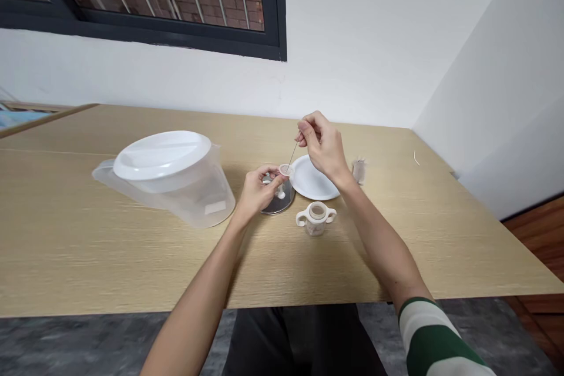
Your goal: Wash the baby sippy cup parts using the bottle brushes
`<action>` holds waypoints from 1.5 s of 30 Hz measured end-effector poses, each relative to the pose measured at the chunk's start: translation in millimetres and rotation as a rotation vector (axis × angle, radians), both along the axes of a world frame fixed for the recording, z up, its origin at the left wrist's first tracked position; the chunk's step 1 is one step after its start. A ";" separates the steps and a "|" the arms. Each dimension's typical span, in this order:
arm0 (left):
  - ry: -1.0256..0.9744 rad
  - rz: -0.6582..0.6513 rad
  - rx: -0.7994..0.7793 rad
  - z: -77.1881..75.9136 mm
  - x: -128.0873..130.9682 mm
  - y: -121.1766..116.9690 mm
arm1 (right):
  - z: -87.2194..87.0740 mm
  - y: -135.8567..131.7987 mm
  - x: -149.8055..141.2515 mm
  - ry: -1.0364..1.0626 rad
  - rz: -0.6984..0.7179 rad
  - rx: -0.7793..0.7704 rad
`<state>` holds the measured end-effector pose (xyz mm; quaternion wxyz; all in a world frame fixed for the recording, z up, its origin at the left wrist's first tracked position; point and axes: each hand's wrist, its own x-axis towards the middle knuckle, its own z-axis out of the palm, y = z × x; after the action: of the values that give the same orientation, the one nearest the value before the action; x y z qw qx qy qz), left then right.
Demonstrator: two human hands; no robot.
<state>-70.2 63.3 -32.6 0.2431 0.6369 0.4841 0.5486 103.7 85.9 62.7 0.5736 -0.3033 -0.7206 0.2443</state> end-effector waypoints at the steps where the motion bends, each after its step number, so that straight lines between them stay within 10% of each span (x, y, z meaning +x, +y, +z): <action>1: 0.000 0.002 0.006 -0.2 -0.3 0.3 | -1.4 0.6 -1.4 -0.007 0.014 -0.003; 29: -0.140 0.005 0.017 -0.6 -3.4 3.5 | -17.5 2.1 -18.6 -0.331 0.061 -0.028; 45: 0.051 -0.034 0.015 0.0 -1.6 1.1 | 8.3 0.8 10.8 0.068 -0.059 0.022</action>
<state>-71.9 64.5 -32.6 0.2354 0.6604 0.4753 0.5316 114.5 86.7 70.9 0.6081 -0.3093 -0.6941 0.2296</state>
